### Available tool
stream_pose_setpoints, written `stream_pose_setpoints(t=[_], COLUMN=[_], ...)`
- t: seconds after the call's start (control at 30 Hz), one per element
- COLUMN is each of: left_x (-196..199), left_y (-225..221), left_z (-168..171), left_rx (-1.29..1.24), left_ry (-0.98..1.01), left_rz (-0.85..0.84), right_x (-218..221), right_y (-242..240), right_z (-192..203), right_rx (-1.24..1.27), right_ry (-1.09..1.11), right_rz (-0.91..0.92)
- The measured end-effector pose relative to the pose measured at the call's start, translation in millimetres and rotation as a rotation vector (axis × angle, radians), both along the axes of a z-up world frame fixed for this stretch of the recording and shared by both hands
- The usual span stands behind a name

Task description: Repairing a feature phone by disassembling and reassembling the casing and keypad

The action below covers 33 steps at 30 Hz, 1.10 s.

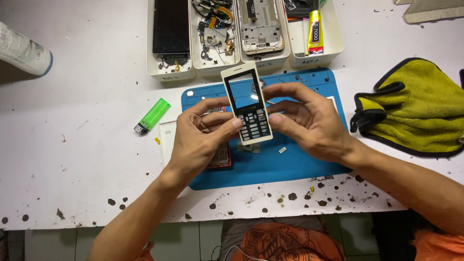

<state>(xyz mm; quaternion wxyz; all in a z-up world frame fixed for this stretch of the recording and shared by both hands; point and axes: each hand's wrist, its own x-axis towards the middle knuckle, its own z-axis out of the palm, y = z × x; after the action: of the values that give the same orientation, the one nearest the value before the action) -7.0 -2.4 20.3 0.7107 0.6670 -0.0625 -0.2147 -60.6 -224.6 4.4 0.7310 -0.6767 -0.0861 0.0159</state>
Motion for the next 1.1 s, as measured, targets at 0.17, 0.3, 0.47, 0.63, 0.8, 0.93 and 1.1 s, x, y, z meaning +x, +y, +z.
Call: stream_pose_setpoints(t=[0.17,0.3,0.47,0.63,0.8,0.93,1.1], left_x=[0,0,-1,1,3,6,5], left_y=[-2,-1,0,-1,2,4,4], left_z=[-7,-7,-6,-15,-25,-32,-31], left_rx=[-0.069,-0.072,-0.067,-0.162,-0.23,-0.319,-0.324], left_ry=[0.036,0.022,0.004,0.071,0.071,0.07,0.015], left_rz=[-0.027,-0.041,-0.059,-0.038,-0.065,-0.134,-0.2], right_x=[8,10,12,10,12,11,9], right_y=[-2,-6,-7,-8,-10,-9,-10], right_z=[-4,-2,-5,-4,-9,-5,-9], right_rx=[-0.087,-0.026,0.012,0.04,0.055,0.01,0.03], right_ry=[0.094,0.171,0.219,0.152,0.149,0.14,0.09], right_rz=[-0.047,-0.019,-0.056,-0.044,-0.004,0.007,-0.058])
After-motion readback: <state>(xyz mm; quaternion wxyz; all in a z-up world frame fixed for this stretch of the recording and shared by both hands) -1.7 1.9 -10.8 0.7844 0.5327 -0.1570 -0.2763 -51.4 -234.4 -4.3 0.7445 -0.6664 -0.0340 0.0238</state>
